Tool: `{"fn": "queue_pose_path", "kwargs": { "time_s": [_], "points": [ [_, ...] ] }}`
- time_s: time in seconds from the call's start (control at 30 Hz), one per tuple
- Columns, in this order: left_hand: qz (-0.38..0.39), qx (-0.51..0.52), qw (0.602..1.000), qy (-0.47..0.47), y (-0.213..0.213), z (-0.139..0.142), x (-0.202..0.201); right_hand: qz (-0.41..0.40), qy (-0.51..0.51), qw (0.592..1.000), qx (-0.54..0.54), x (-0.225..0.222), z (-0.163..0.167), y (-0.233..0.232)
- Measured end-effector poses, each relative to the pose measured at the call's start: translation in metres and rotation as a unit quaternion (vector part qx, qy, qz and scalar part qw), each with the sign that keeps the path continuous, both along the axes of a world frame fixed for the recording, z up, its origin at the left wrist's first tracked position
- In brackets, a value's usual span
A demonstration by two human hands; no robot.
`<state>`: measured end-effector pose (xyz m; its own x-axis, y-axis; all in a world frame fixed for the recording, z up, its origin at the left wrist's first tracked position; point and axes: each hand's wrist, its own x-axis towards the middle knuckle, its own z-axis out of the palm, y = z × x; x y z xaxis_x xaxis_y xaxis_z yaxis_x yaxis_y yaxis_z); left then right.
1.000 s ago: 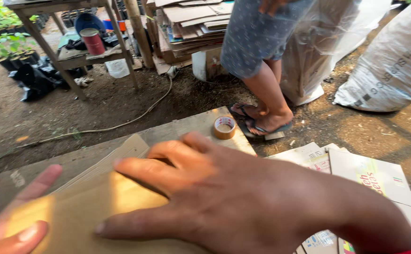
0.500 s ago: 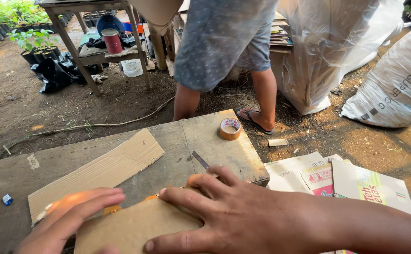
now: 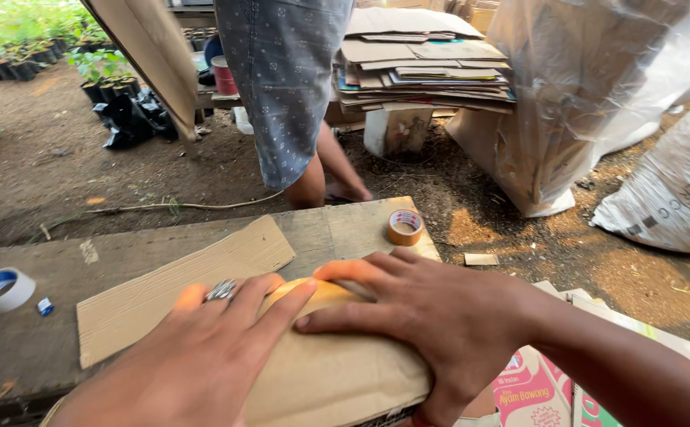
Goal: The person cuts a piece of cardboard with a knife, folds it, and then tapes it to a larger cardboard box. They repeat the taping process to secure the cardboard piece to the box.
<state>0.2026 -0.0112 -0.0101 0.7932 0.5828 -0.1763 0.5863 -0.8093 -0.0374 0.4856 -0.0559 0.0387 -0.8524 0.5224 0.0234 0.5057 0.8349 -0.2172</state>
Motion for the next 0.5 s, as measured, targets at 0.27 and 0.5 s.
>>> {"fn": "queue_pose_path", "kwargs": {
  "time_s": [0.27, 0.5],
  "points": [
    [0.054, -0.086, 0.988, -0.118, -0.018, 0.046, 0.007, -0.006, 0.011, 1.000, 0.010, 0.002, -0.002, 0.013],
    [0.107, -0.088, 0.987, -0.078, -0.035, 0.060, -0.016, -0.046, -0.028, 0.997, -0.049, -0.026, 0.010, 0.005]
  ]
}}
